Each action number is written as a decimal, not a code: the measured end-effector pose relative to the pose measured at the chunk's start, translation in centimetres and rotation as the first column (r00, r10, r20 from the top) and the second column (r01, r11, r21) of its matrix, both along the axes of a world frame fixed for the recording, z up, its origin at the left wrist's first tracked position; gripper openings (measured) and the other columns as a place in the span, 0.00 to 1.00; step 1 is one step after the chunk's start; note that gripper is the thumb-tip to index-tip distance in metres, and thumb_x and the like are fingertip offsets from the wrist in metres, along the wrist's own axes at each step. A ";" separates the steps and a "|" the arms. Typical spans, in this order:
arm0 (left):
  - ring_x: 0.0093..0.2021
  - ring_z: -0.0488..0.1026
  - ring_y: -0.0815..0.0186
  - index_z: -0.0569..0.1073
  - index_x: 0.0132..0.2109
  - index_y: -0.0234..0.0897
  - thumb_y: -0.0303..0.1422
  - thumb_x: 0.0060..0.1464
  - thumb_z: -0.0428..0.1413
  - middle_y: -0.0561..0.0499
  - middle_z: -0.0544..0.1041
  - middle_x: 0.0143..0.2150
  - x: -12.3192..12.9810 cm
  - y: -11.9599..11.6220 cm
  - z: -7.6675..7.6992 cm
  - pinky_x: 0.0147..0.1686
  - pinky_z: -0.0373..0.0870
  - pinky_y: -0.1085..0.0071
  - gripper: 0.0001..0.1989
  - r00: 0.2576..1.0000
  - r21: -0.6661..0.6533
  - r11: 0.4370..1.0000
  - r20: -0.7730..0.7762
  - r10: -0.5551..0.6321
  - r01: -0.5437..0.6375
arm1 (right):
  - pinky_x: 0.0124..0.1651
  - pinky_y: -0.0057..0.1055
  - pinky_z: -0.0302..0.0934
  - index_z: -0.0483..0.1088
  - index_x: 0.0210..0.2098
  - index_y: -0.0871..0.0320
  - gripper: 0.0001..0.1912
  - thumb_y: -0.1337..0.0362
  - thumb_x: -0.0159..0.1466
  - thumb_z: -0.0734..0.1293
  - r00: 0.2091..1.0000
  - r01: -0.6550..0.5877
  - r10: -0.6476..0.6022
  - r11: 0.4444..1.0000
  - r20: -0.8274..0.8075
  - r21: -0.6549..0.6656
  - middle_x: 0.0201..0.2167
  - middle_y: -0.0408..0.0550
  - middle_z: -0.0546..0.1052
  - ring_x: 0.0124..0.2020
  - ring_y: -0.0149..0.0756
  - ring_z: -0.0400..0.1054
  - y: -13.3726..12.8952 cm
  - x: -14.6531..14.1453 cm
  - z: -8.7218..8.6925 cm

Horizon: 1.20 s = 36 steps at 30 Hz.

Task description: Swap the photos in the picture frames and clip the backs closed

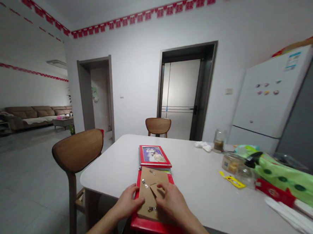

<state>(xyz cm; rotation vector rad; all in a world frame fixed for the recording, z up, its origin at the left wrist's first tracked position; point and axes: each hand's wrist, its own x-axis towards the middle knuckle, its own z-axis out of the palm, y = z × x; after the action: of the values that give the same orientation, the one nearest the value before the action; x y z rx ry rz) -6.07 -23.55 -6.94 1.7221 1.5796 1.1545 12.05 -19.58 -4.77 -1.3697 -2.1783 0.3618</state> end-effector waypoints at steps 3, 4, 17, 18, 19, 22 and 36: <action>0.39 0.68 0.63 0.70 0.36 0.34 0.30 0.41 0.51 0.48 0.72 0.38 0.0 0.7 0.0 0.38 0.62 0.73 0.12 0.990 -0.015 0.998 0.126 0.061 -0.059 | 0.42 0.30 0.57 0.69 0.38 0.58 0.18 0.66 0.46 0.62 0.998 -0.016 0.016 1.000 -0.068 0.001 0.37 0.49 0.74 0.39 0.37 0.66 -0.5 -1.4 0.9; 0.37 0.69 0.63 0.69 0.35 0.33 0.31 0.43 0.50 0.48 0.73 0.36 -0.1 0.9 0.0 0.36 0.63 0.73 0.10 0.982 -0.028 0.996 0.168 0.092 -0.088 | 0.43 0.31 0.57 0.69 0.38 0.58 0.18 0.66 0.47 0.62 0.995 -0.031 0.032 0.999 -0.094 0.007 0.37 0.49 0.73 0.40 0.37 0.66 -0.8 -2.0 1.1; 0.25 0.71 0.64 0.66 0.27 0.34 0.41 0.44 0.49 0.51 0.72 0.22 -10.7 -0.4 -0.7 0.24 0.65 0.72 0.13 0.890 -0.232 0.946 0.346 0.296 -0.224 | 0.41 0.33 0.57 0.64 0.45 0.63 0.22 0.58 0.54 0.57 0.959 0.242 -0.237 0.970 0.159 -0.018 0.38 0.56 0.72 0.38 0.41 0.66 2.3 3.7 -1.8; 0.25 0.71 0.65 0.66 0.27 0.34 0.41 0.44 0.49 0.51 0.72 0.22 -11.1 -0.3 -0.7 0.23 0.65 0.72 0.13 0.898 -0.242 0.941 0.315 0.307 -0.237 | 0.40 0.33 0.57 0.63 0.46 0.64 0.24 0.57 0.54 0.56 0.951 0.258 -0.248 0.965 0.184 -0.037 0.38 0.56 0.72 0.38 0.41 0.67 2.5 4.1 -2.1; 0.24 0.71 0.65 0.66 0.27 0.33 0.41 0.44 0.50 0.51 0.72 0.22 -11.4 0.0 -0.7 0.23 0.65 0.73 0.13 0.907 -0.247 0.935 0.276 0.319 -0.254 | 0.39 0.33 0.57 0.61 0.47 0.64 0.25 0.57 0.54 0.56 0.949 0.261 -0.246 0.964 0.199 -0.050 0.38 0.57 0.72 0.38 0.41 0.67 2.6 4.3 -2.4; 0.26 0.71 0.64 0.68 0.27 0.33 0.38 0.44 0.50 0.51 0.73 0.23 -11.8 0.8 -0.6 0.23 0.63 0.74 0.11 0.931 -0.243 0.918 0.112 0.347 -0.313 | 0.37 0.31 0.57 0.60 0.48 0.65 0.25 0.62 0.53 0.55 0.949 0.244 -0.227 0.969 0.221 -0.050 0.37 0.56 0.73 0.37 0.41 0.67 2.6 4.2 -2.5; 0.44 0.67 0.54 0.68 0.41 0.32 0.37 0.45 0.48 0.39 0.72 0.41 -10.1 0.2 0.5 0.40 0.60 0.65 0.17 0.765 -0.056 0.899 -0.550 0.336 -0.435 | 0.39 0.25 0.57 0.63 0.46 0.60 0.21 0.58 0.56 0.55 0.931 0.303 -0.301 0.953 0.205 0.026 0.35 0.48 0.74 0.37 0.33 0.67 3.6 7.4 -2.1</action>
<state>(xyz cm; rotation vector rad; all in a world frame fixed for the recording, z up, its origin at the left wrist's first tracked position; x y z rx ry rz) -16.20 -23.34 -6.40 1.7242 2.3924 0.6868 19.41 -15.98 -6.86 -1.7840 -2.0783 0.1130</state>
